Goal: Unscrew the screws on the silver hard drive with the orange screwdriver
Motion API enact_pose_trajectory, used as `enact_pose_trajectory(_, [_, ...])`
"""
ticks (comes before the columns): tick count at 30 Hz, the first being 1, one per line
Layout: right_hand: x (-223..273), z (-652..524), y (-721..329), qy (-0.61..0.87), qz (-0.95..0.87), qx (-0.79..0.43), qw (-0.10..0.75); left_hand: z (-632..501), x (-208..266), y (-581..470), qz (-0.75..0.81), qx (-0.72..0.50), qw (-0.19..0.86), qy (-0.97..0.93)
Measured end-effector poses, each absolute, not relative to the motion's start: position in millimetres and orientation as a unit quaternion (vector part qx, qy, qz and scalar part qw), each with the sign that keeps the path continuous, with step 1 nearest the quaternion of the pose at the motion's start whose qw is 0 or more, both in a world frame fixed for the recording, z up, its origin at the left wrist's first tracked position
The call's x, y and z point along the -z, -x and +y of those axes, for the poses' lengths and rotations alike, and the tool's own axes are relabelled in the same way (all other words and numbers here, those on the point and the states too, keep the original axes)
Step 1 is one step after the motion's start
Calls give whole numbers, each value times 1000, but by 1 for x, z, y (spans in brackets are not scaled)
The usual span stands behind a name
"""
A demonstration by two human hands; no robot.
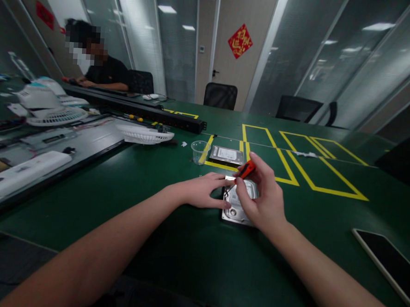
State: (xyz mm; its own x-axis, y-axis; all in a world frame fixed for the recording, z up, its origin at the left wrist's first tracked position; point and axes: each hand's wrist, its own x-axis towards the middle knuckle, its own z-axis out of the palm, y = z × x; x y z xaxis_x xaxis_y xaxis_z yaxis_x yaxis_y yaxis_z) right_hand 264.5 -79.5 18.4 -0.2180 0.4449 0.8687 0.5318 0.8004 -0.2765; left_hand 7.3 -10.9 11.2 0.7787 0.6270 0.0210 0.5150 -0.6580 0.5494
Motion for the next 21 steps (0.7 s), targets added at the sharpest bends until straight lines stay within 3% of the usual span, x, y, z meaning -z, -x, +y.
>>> enact_pose_trajectory(14, [-18, -79, -264, 332, -769, 19, 546, -11, -11, -6, 312, -108, 262, -907])
enact_pose_trajectory(21, [-21, -76, -266, 321, -768, 66, 550, -11, -12, -6, 312, -106, 267, -906])
